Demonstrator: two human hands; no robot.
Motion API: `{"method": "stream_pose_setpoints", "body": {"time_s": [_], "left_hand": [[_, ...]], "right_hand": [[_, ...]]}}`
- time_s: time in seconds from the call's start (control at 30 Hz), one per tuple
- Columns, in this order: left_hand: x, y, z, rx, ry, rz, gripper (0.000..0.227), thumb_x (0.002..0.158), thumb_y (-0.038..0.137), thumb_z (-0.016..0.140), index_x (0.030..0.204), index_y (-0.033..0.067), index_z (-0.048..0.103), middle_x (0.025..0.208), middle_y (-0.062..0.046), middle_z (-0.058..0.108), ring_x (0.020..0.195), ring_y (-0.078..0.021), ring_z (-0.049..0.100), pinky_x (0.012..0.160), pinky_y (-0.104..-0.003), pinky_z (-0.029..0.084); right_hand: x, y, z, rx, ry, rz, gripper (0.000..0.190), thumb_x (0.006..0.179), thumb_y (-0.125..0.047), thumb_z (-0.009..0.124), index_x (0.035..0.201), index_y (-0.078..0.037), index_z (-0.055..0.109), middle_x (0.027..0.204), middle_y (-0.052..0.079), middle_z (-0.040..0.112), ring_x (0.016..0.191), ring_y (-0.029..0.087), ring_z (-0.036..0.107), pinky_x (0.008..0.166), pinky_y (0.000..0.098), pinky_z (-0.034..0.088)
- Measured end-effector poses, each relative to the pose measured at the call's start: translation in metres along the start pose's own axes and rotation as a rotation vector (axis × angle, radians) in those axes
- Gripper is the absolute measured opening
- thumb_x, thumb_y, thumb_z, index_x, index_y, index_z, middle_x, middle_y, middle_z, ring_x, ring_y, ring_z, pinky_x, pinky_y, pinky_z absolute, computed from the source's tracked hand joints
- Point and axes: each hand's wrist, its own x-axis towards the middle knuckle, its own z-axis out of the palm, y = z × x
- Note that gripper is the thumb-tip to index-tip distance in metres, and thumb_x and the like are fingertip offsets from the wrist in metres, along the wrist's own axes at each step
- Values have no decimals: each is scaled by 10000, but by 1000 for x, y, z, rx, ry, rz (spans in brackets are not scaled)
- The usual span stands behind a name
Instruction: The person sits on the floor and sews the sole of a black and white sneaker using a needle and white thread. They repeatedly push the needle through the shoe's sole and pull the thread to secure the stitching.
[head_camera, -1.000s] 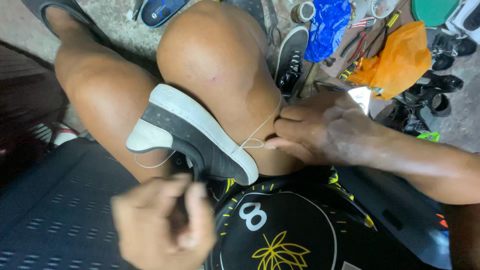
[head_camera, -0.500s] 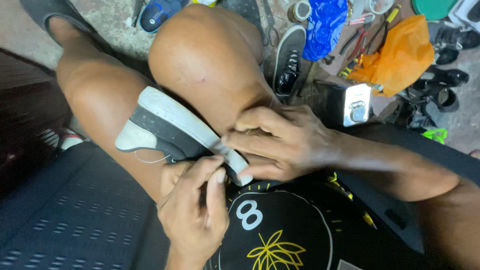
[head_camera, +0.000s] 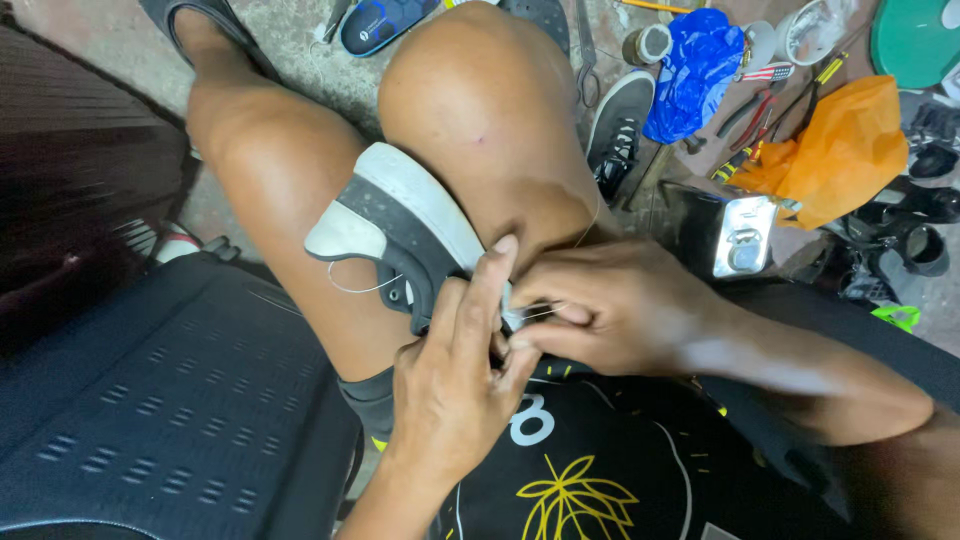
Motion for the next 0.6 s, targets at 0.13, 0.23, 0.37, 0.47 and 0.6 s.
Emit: {"method": "stream_pose_setpoints", "body": {"time_s": [0.13, 0.23, 0.37, 0.47, 0.6], "left_hand": [[-8, -3, 6, -25, 66, 34, 867, 858, 142, 862, 1558, 56, 356, 991, -58, 588, 652, -129, 613, 565, -283, 545], [-8, -4, 6, -40, 72, 5, 867, 874, 164, 880, 1559, 54, 361, 979, -48, 578, 644, -97, 617, 548, -260, 546], [-6, -5, 3, -41, 27, -13, 859, 855, 155, 874, 1548, 50, 377, 1116, -79, 633, 641, -87, 638, 530, -254, 540], [-1, -3, 0, -56, 57, 17, 840, 862, 152, 862, 1525, 38, 360, 1351, -149, 630, 657, -83, 656, 522, -233, 545], [4, 0, -4, -119, 30, -57, 842, 860, 151, 852, 1535, 43, 361, 1378, -124, 637, 666, -81, 668, 512, -213, 556]], "right_hand": [[7, 8, 3, -285, 218, -334, 111, 847, -112, 756, 939, -103, 696, 920, 44, 654, 716, 215, 677, 619, 356, 553], [-2, 36, -47, -534, 286, -333, 255, 699, -72, 731, 953, -93, 717, 919, 73, 672, 753, 284, 697, 619, 382, 546], [-24, 62, -99, -976, 475, 168, 167, 1040, -137, 766, 1016, -27, 642, 871, 127, 674, 799, 289, 698, 695, 390, 544], [-31, 56, -91, -851, 480, 309, 156, 1074, -111, 705, 1121, 17, 628, 834, 154, 685, 752, 299, 691, 659, 393, 540], [-34, 24, -23, -528, 129, 68, 321, 921, -130, 659, 1235, -174, 608, 984, 111, 722, 737, 258, 685, 623, 403, 552]]}}
